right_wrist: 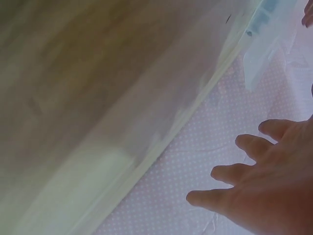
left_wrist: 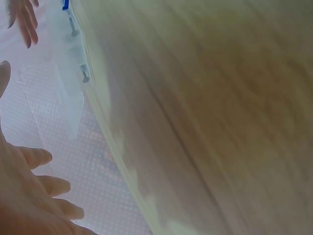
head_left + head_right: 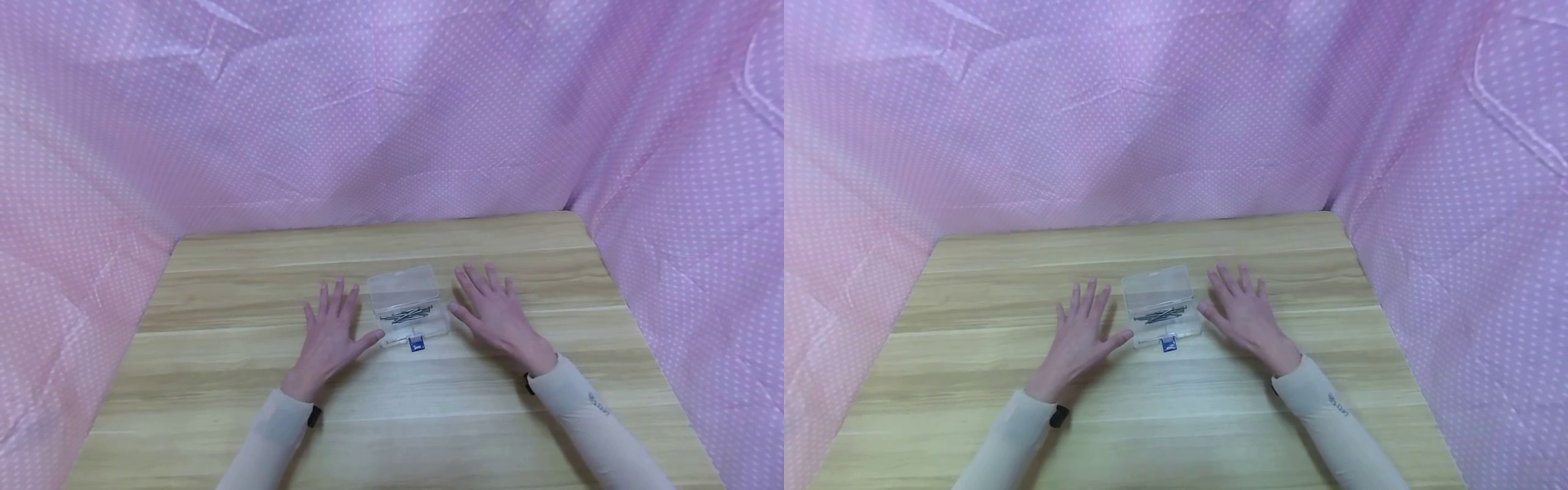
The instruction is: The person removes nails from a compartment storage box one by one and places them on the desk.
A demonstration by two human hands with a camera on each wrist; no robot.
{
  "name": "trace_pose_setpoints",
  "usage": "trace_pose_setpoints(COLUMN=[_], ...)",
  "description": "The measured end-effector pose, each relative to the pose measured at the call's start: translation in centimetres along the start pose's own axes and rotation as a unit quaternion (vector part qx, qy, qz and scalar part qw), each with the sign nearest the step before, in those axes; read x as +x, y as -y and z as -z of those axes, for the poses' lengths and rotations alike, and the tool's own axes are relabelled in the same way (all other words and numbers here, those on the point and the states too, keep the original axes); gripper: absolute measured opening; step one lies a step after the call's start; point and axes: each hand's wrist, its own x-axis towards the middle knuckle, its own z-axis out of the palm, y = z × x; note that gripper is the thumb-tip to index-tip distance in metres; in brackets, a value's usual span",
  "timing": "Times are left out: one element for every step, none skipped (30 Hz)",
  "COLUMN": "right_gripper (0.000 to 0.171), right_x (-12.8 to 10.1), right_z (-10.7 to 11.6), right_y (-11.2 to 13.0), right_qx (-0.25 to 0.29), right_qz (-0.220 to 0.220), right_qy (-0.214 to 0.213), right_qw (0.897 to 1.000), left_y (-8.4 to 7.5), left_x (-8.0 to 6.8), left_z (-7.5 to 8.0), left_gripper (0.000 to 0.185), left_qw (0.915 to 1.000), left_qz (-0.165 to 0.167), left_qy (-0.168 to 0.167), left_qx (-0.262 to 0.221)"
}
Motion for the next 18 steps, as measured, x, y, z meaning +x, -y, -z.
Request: trace_pose_setpoints(right_gripper=[0.079,0.078,0.078,0.078,0.077,0.078,0.078,0.079,0.079,0.080,0.080,0.080,0.080,0.080,0.079,0.078,0.078,0.077], right_x=[0.04,0.06,0.10,0.17,0.22,0.25,0.28,0.31,0.35,0.40,0.40,0.46,0.49,0.54,0.58,0.62,0.66,0.70], right_z=[-0.05,-0.07,-0.08,-0.12,-0.10,-0.09,-0.11,-0.13,-0.17,-0.19,-0.19,-0.27,-0.33,-0.38,-0.41,-0.45,-0.52,-0.57], right_y=[0.08,0.18,0.28,0.34,0.41,0.47,0.51,0.54,0.56,0.58,0.64,0.64,0.65,0.66,0.68,0.69,0.69,0.68], right_qx=[0.001,0.004,0.007,0.008,0.011,0.014,0.016,0.019,0.020,0.023,0.026,0.027,0.028,0.031,0.034,0.036,0.037,0.039], right_qz=[0.003,0.007,0.010,0.014,0.016,0.018,0.020,0.023,0.025,0.030,0.035,0.041,0.048,0.054,0.060,0.067,0.072,0.078], right_qy=[0.003,0.005,0.007,0.009,0.013,0.016,0.019,0.022,0.025,0.026,0.028,0.028,0.029,0.031,0.032,0.033,0.036,0.038], right_qw=[1.000,1.000,1.000,1.000,1.000,1.000,0.999,0.999,0.999,0.999,0.999,0.998,0.998,0.998,0.997,0.997,0.996,0.996], left_y=[-0.09,-0.20,-0.32,-0.35,-0.39,-0.43,-0.46,-0.48,-0.49,-0.49,-0.55,-0.60,-0.67,-0.73,-0.78,-0.82,-0.86,-0.89], left_x=[0.00,0.00,0.00,0.03,0.08,0.11,0.15,0.18,0.19,0.22,0.24,0.25,0.26,0.28,0.32,0.36,0.40,0.45], left_z=[0.04,0.09,0.15,0.12,0.08,0.05,0.00,-0.07,-0.13,-0.22,-0.25,-0.26,-0.25,-0.25,-0.24,-0.23,-0.22,-0.22], left_gripper=[0.104,0.104,0.105,0.105,0.105,0.105,0.105,0.105,0.105,0.105,0.105,0.105,0.104,0.104,0.103,0.103,0.103,0.102], left_qw=[1.0000,1.0000,0.9999,0.9998,0.9997,0.9996,0.9994,0.9993,0.9992,0.9991,0.9990,0.9988,0.9986,0.9984,0.9982,0.9980,0.9977,0.9976], left_qz=[-0.002,-0.002,-0.002,-0.003,-0.004,-0.006,-0.009,-0.011,-0.014,-0.018,-0.021,-0.024,-0.027,-0.029,-0.031,-0.033,-0.034,-0.036], left_qy=[0.002,0.006,0.011,0.015,0.019,0.022,0.024,0.026,0.026,0.026,0.027,0.029,0.030,0.032,0.035,0.038,0.041,0.044], left_qx=[-0.003,-0.007,-0.011,-0.014,-0.017,-0.020,-0.021,-0.024,-0.027,-0.027,-0.029,-0.030,-0.033,-0.035,-0.038,-0.039,-0.041,-0.040])
